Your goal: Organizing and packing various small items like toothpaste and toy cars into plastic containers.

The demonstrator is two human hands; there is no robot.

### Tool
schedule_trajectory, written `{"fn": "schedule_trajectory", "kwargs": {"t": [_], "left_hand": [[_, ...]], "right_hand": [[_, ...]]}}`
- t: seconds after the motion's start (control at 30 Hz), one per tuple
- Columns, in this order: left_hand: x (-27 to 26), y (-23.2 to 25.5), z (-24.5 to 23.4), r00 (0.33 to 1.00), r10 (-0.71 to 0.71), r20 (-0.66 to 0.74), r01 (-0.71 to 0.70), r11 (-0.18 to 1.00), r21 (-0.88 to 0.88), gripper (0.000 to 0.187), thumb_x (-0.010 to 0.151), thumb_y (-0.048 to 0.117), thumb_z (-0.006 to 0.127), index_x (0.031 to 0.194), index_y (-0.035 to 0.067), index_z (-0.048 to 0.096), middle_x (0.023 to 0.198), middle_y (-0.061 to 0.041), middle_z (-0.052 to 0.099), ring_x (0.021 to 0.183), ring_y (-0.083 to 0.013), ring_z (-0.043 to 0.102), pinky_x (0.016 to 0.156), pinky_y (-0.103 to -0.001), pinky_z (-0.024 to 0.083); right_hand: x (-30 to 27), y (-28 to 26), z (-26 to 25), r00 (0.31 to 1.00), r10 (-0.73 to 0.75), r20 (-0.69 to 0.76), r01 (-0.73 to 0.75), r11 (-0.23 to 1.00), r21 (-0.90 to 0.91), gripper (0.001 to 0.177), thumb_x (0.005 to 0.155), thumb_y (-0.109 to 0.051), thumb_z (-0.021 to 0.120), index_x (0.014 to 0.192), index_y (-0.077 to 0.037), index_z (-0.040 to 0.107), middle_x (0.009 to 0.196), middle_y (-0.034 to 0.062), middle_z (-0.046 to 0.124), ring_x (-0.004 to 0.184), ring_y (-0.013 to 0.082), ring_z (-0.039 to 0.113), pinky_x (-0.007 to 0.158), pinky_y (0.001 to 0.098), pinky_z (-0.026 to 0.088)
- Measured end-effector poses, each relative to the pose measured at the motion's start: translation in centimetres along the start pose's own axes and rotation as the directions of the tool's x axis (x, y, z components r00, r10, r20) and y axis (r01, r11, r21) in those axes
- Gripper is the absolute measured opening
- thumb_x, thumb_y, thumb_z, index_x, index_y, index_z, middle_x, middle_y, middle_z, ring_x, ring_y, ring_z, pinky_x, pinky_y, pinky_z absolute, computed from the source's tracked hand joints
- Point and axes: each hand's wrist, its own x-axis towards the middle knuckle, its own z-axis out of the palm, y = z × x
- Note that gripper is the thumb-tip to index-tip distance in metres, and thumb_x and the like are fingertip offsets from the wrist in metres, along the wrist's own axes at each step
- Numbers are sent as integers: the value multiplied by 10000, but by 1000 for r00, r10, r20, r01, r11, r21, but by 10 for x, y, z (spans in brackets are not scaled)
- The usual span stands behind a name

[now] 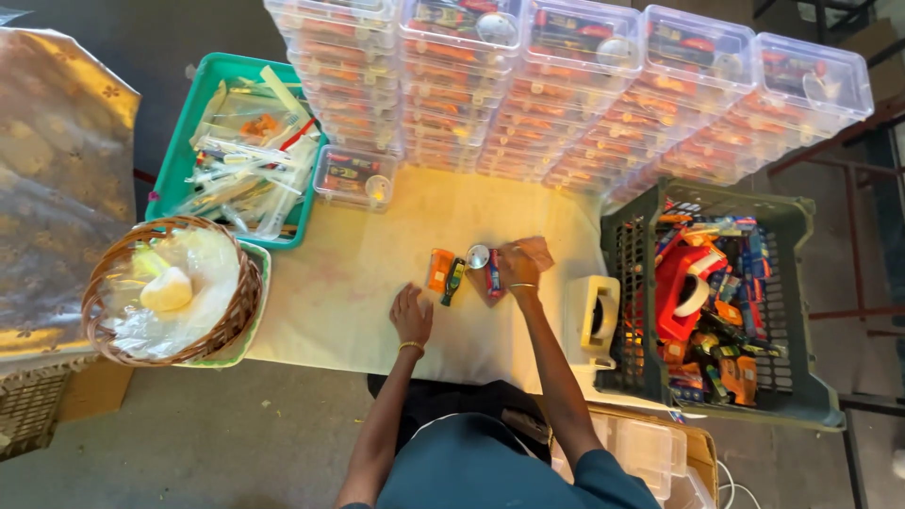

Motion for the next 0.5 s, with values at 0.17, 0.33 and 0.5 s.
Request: {"fn": "schedule_trajectory", "kwargs": {"t": [0.17, 0.33, 0.5], "left_hand": [[43, 10, 33, 945, -326, -17, 321, 938, -130, 302, 873, 317, 763, 1110, 172, 647, 1313, -79, 528, 1200, -347, 532, 882, -551, 516], [58, 26, 34, 907, -404, 119, 415, 906, -86, 320, 812, 338, 811, 1014, 148, 650, 1244, -76, 527, 1121, -334, 571, 837, -511, 547], [66, 9, 25, 915, -354, 192, 374, 924, -82, 314, 807, 325, 810, 1022, 169, 644, 1237, -64, 540, 1122, -333, 600, 852, -507, 554]], "right_hand": [[-3, 37, 3, 715, 483, -505, -522, 850, 73, 498, 633, -387, 899, 967, -63, 721, 1105, 197, 628, 974, 397, 642, 790, 464, 519], [3, 96, 68, 611, 639, -468, -678, 727, 108, 892, 561, -453, 964, 1163, 68, 563, 1149, 224, 654, 1054, 337, 672, 882, 356, 541], [-9, 55, 33, 543, 839, -28, -808, 532, 254, 634, 710, -430, 875, 1177, -31, 719, 1205, 160, 759, 1129, 265, 725, 988, 333, 546]]}}
